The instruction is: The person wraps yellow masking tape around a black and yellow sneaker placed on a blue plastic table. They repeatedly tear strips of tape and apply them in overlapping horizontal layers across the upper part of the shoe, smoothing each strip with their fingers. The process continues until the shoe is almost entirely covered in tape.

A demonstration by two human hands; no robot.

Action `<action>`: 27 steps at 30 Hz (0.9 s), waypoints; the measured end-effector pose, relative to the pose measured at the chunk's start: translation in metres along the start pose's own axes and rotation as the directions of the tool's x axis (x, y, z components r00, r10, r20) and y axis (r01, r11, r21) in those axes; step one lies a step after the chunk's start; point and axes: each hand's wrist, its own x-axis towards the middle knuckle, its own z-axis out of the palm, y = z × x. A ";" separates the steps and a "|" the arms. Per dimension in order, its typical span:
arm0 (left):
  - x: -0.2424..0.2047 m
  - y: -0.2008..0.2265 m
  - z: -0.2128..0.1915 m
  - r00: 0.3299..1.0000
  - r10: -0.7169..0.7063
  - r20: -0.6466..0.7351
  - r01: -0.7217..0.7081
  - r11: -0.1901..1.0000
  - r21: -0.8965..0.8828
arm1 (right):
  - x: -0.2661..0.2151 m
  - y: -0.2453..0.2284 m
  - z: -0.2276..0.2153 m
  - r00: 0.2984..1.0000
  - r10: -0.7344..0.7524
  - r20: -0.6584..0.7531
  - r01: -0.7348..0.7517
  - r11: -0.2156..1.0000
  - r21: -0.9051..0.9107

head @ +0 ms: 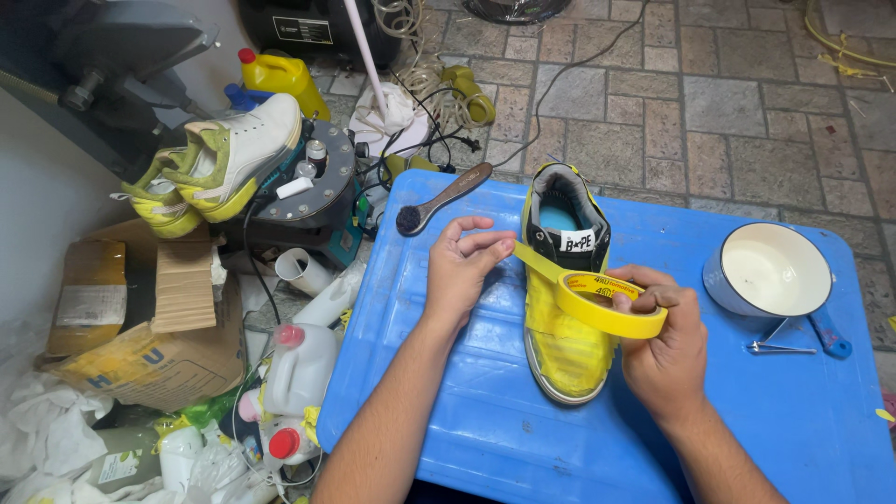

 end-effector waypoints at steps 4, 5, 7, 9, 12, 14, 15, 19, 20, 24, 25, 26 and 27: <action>0.000 -0.005 0.003 1.000 -0.009 -0.022 0.008 0.999 -0.042 | -0.001 0.002 -0.001 1.000 -0.017 -0.011 0.016 0.999 -0.046; 0.000 -0.006 0.004 1.000 -0.008 -0.028 0.007 0.999 -0.034 | -0.002 0.004 -0.001 1.000 -0.018 -0.014 0.018 0.999 -0.043; 0.001 -0.009 0.005 0.999 -0.008 -0.041 0.007 1.000 -0.018 | -0.002 0.007 -0.002 0.999 -0.027 -0.023 0.026 0.998 -0.050; 0.002 -0.013 0.007 0.999 0.012 -0.038 -0.013 1.000 -0.021 | -0.002 0.012 -0.002 0.999 -0.041 -0.035 0.039 0.997 -0.069; 0.003 -0.019 0.010 0.999 0.036 -0.031 -0.037 0.999 -0.039 | -0.003 0.020 0.003 0.998 0.017 -0.056 -0.015 0.999 0.049; 0.007 -0.021 0.011 0.998 0.053 -0.020 -0.054 0.998 -0.045 | -0.002 0.025 0.006 0.998 0.012 -0.061 -0.008 0.998 0.066; 0.008 -0.023 0.010 0.998 0.059 -0.015 -0.060 0.997 -0.043 | -0.003 0.027 0.006 0.998 0.013 -0.062 -0.008 0.997 0.074; 0.007 -0.032 0.010 0.995 0.101 -0.002 -0.101 0.995 0.009 | -0.003 0.031 0.003 0.998 0.051 -0.043 -0.049 0.998 0.044; 0.006 -0.033 0.011 0.995 0.103 -0.003 -0.103 0.994 0.029 | -0.002 0.031 0.002 0.998 0.048 -0.033 -0.047 0.998 0.045; 0.002 -0.029 0.018 0.990 0.139 0.015 -0.140 0.980 0.139 | 0.001 0.032 -0.002 0.999 0.046 -0.005 -0.046 0.998 0.052; 0.001 -0.025 0.020 0.988 0.154 0.027 -0.156 0.972 0.175 | 0.002 0.033 -0.002 0.999 0.041 -0.006 -0.041 0.998 0.054; -0.001 -0.019 0.021 0.978 0.206 0.019 -0.204 0.947 0.250 | 0.002 0.033 -0.002 0.999 0.036 -0.006 -0.036 0.998 0.056; -0.005 -0.014 0.022 0.966 0.257 0.013 -0.248 0.914 0.322 | 0.002 0.034 -0.002 0.999 0.031 -0.006 -0.031 0.998 0.058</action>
